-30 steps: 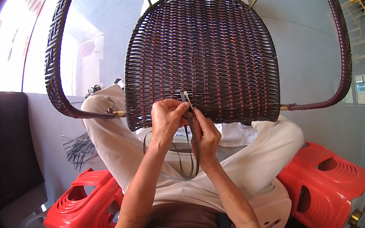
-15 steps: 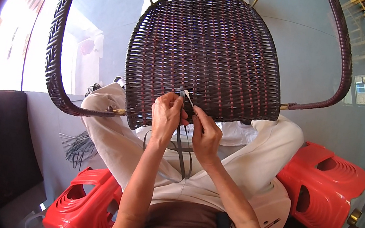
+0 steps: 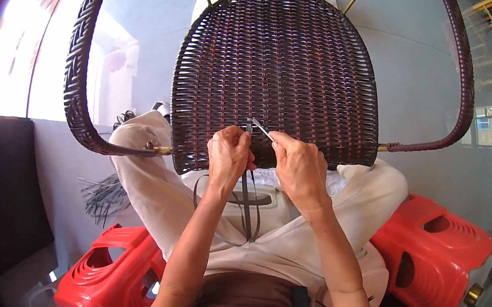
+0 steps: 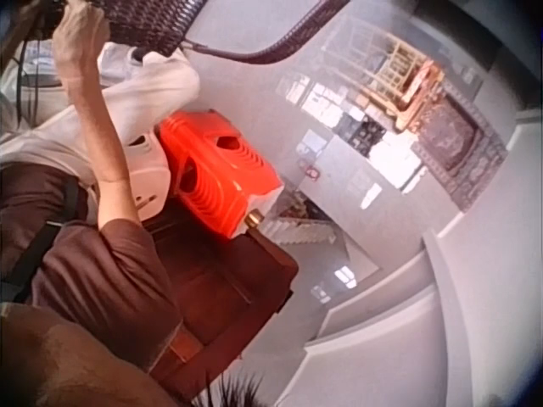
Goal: The person weaves plastic strips onto the woven frame of a brown wicker-style chair, using a small awl tool to secure and thread the loose strands into the structure.
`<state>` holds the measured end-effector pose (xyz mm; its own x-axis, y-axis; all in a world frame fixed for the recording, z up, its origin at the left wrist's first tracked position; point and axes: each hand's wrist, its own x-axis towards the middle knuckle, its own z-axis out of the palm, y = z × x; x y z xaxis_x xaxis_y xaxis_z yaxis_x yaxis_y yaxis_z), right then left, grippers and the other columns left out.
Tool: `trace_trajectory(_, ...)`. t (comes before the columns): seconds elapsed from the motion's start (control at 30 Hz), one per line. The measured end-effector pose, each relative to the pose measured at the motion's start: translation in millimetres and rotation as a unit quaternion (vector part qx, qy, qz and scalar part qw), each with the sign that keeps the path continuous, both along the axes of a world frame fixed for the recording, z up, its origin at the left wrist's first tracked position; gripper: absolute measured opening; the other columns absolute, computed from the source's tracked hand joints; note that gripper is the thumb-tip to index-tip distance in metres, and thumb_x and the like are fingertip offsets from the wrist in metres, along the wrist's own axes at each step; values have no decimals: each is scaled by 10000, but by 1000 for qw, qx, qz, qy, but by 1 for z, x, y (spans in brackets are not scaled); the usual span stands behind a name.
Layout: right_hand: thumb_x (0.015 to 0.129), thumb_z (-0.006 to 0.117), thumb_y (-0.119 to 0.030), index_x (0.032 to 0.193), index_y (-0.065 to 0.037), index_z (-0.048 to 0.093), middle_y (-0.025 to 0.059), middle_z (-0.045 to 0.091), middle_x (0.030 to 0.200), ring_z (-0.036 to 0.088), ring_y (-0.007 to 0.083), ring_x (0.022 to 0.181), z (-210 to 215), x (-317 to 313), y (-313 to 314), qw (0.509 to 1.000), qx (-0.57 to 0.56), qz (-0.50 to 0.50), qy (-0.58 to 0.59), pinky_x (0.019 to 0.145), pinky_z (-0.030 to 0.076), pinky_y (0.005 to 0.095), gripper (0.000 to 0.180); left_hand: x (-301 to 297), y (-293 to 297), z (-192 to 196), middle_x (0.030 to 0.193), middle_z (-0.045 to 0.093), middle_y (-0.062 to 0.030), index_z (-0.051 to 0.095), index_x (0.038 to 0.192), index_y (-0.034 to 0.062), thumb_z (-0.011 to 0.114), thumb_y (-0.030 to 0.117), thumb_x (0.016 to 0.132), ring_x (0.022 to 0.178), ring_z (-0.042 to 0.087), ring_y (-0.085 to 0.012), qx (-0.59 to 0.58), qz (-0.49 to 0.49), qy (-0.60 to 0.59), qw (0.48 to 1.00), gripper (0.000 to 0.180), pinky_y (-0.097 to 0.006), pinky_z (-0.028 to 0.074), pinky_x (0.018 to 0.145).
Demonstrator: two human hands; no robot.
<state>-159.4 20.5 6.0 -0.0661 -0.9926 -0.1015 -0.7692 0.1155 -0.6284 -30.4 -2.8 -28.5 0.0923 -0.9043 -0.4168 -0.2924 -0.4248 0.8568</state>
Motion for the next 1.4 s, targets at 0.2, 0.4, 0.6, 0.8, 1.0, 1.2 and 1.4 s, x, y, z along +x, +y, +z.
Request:
trace_trajectory(0.2, 859, 517, -150, 900, -75, 621, 193, 609, 689, 601, 370, 674, -1, 2, -5, 1000, 13, 16, 15, 581, 479, 442, 135, 0, 0, -2, 497, 574, -94, 577, 722, -52, 502, 144, 862, 393, 568, -143, 1, 2, 0, 1000, 251, -259, 445, 389)
trace_trajectory(0.4, 842, 559, -105, 1072, -102, 622, 155, 600, 710, 589, 344, 640, -43, 14, 17, 988, -130, -40, -79, 554, 461, 416, 239, 0, 2, -6, 497, 561, -83, 564, 708, -45, 520, 134, 862, 387, 553, -135, -23, 9, 9, 1000, 240, -247, 420, 363)
trace_trajectory(0.6, 831, 573, -31, 1111, -72, 608, 130, 590, 720, 585, 273, 603, -58, 23, 31, 980, -168, -67, -81, 537, 452, 347, 285, -2, 8, -4, 476, 551, -77, 566, 721, -50, 512, 133, 876, 380, 545, -126, -51, 13, 12, 999, 246, -251, 415, 366)
trace_trajectory(0.8, 824, 584, -14, 1115, -75, 609, 112, 564, 693, 558, 239, 563, -60, 25, 32, 974, -195, -74, -93, 516, 437, 326, 298, -5, 10, -1, 480, 543, -69, 564, 733, -48, 516, 127, 885, 371, 514, -102, -61, 25, 21, 998, 237, -236, 395, 354)
trace_trajectory(1.0, 816, 586, -32, 1124, -99, 604, 99, 533, 673, 556, 261, 568, -63, 25, 33, 970, -210, -73, -96, 497, 436, 352, 316, -6, 8, -4, 478, 543, -70, 562, 723, -61, 520, 138, 886, 370, 518, -108, -67, 31, 16, 997, 261, -242, 396, 350)
trace_trajectory(1.2, 816, 583, -26, 1116, -93, 607, 102, 546, 683, 560, 260, 571, -62, 25, 32, 970, -209, -73, -98, 497, 436, 352, 309, -8, 4, -2, 484, 548, -79, 572, 715, -72, 526, 152, 883, 372, 528, -116, -40, 53, 16, 998, 284, -250, 405, 346)
trace_trajectory(1.4, 816, 582, -51, 1078, -104, 622, 119, 574, 695, 581, 299, 604, -57, 21, 29, 977, -182, -70, -88, 520, 455, 375, 271, -10, 2, -4, 485, 553, -80, 586, 744, -87, 528, 158, 882, 370, 534, -124, -33, 60, 5, 998, 287, -257, 411, 340)
